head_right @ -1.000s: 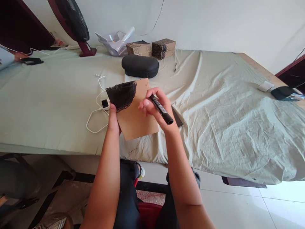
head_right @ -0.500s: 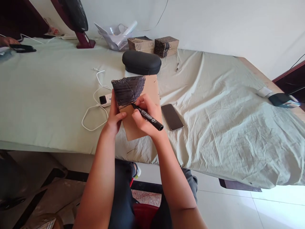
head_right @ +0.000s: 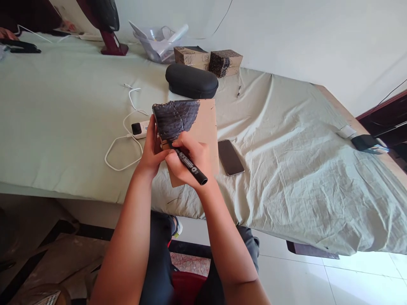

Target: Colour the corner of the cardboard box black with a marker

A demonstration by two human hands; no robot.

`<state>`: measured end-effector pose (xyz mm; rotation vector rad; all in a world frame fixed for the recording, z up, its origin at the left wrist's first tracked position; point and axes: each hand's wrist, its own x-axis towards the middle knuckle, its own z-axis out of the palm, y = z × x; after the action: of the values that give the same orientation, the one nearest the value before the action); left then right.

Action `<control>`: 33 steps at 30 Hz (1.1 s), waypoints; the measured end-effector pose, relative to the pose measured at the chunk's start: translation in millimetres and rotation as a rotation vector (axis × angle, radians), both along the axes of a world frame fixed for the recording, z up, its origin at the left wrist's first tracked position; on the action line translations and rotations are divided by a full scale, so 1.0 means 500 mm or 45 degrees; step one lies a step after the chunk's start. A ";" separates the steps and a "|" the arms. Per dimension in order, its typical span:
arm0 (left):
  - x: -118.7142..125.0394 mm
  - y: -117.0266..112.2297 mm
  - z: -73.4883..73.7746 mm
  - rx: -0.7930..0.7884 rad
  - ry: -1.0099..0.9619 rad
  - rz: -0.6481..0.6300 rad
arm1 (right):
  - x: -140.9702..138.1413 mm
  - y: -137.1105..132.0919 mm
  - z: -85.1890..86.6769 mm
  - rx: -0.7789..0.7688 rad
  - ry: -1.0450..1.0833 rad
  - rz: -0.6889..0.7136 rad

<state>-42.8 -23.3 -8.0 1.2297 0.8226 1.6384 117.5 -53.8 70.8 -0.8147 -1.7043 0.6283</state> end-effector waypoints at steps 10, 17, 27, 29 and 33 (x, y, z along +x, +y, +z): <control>-0.002 -0.003 0.006 0.041 0.052 0.017 | 0.015 -0.003 -0.012 0.028 0.065 -0.230; -0.007 -0.001 -0.003 0.051 0.079 0.027 | 0.012 0.003 -0.015 0.062 0.025 -0.129; -0.002 -0.009 0.010 -0.006 0.043 0.045 | 0.010 0.005 -0.027 0.111 0.097 -0.199; -0.002 -0.009 0.009 -0.003 0.051 0.051 | 0.007 0.005 -0.029 0.086 0.097 -0.263; -0.006 -0.008 0.006 -0.014 0.048 0.065 | 0.002 0.003 -0.027 0.129 0.027 -0.125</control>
<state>-45.7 -27.5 -4.8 1.2445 0.8912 1.6538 118.6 -52.5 57.4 -0.8117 -1.6529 0.4786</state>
